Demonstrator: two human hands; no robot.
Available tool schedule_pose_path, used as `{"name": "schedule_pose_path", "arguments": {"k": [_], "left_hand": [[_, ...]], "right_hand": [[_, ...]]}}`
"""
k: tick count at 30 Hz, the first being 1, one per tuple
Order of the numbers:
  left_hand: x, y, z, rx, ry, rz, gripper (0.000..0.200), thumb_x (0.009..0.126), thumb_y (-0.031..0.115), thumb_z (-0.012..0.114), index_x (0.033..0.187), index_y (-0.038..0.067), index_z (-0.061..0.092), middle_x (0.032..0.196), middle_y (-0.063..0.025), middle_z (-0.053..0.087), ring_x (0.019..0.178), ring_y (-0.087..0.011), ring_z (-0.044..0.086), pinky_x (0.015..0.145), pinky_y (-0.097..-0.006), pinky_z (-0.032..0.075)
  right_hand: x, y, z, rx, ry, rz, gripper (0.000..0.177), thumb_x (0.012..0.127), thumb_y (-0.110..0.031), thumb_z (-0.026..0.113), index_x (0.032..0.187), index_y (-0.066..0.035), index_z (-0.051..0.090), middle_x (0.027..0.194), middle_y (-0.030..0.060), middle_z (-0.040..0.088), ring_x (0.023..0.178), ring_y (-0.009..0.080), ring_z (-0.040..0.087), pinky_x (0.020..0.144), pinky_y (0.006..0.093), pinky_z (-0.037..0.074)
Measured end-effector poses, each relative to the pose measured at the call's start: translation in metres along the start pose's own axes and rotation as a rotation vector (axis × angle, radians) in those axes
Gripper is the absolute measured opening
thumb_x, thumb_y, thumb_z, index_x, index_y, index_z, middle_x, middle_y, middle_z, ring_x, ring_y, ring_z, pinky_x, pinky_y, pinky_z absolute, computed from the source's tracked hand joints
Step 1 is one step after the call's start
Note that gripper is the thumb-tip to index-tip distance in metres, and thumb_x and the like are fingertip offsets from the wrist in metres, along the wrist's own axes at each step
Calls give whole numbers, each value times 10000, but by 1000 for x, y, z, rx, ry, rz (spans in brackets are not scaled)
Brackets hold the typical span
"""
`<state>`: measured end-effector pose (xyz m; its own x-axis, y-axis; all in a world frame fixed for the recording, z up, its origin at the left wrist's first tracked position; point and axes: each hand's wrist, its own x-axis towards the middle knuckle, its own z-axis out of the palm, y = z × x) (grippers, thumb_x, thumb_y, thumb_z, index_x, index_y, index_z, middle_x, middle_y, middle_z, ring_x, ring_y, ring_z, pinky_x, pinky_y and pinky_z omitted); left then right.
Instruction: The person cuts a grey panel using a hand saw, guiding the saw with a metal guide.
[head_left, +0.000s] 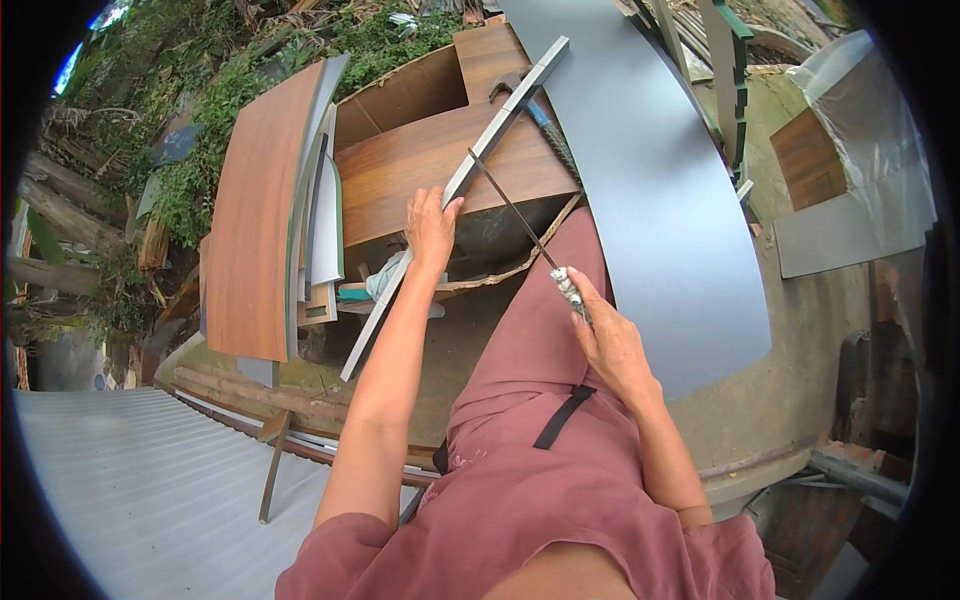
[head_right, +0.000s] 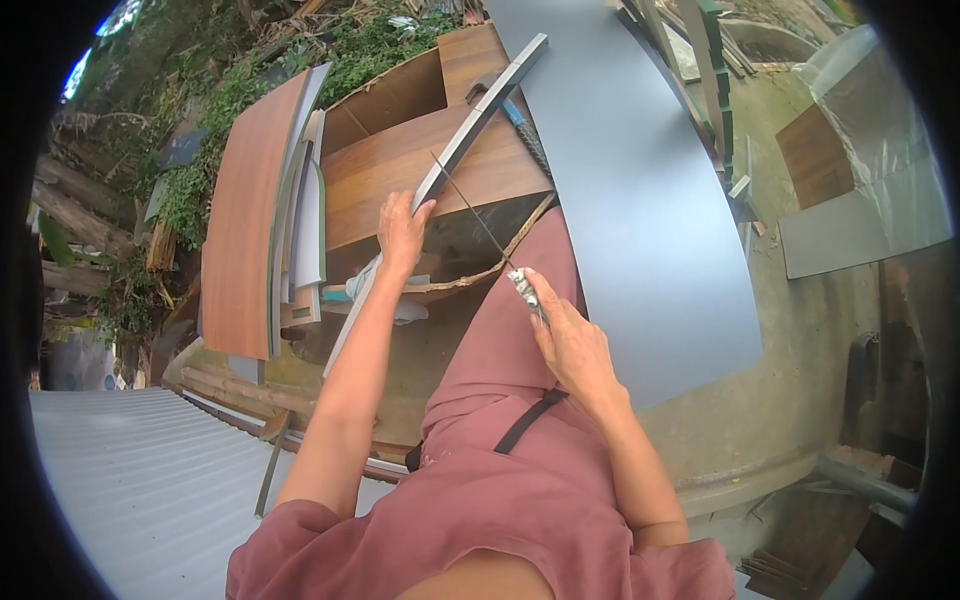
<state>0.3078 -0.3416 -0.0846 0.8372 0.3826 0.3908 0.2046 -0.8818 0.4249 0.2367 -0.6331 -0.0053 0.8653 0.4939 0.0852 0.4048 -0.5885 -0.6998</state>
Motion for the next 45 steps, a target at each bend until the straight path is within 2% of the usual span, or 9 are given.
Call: {"name": "schedule_pose_path", "arguments": {"k": [9,15,19,30,37,40,41,42,45], "left_hand": [[55,20,39,-50,-48,-8,340,766,247,714,1020,44,616,955,-164,566,920,-369,544,781,-461,451],[-7,-14,-3,-7,24,38,360,784,262,697,1068,57,611,937,-155,568,913,-364,531,788,-455,438],[-41,-30,-25,52,-48,-22,319,801,229,683,1040,38,590,937,-154,568,906,-367,530,778,-458,437],[-42,-25,-23,-37,-26,-11,269,826,223,663,991,31,573,932,-169,547,911,-376,530,766,-456,433],[-45,-27,-22,15,-23,-21,282,841,251,650,1018,44,575,943,-159,549,922,-365,535,769,-453,434],[-44,-34,-16,23,-24,-8,299,837,241,655,1027,20,587,967,-167,571,927,-369,543,777,-442,433],[-44,-35,-14,34,-46,-25,298,846,250,646,1025,18,591,957,-170,573,917,-371,545,777,-438,430],[-44,-37,-13,28,-17,26,313,858,267,635,1039,17,590,939,-173,572,910,-374,547,774,-437,429],[-39,-52,-5,41,-77,-8,360,880,321,611,1068,15,578,955,-183,568,888,-388,555,758,-447,427]], "right_hand": [[7,6,5,-64,2,20,593,897,-134,538,1420,-264,291,908,145,603,732,373,603,638,468,494],[27,6,13,-58,-42,-12,591,904,-146,533,1424,-278,286,861,146,587,716,370,598,632,472,486],[32,3,29,-2,-65,-48,586,907,-146,529,1424,-285,290,834,146,578,699,366,595,621,474,482],[49,21,4,-216,-115,-58,546,904,-151,523,1397,-312,353,792,127,573,655,337,593,585,441,491],[75,25,-12,-321,-162,-149,502,900,-133,502,1374,-267,402,774,136,593,659,334,610,578,433,494],[93,31,-5,-273,-110,-201,484,880,-109,503,1343,-233,436,760,146,609,678,332,623,576,428,496],[99,39,3,-292,-73,-246,456,903,-165,503,1348,-238,432,762,138,609,669,314,623,562,413,500],[106,39,8,-280,-96,-237,461,894,-162,511,1344,-227,438,735,139,611,648,314,623,546,418,494],[114,43,21,-303,-93,-250,483,884,-164,519,1355,-232,437,685,125,596,608,288,618,510,409,484]]}}
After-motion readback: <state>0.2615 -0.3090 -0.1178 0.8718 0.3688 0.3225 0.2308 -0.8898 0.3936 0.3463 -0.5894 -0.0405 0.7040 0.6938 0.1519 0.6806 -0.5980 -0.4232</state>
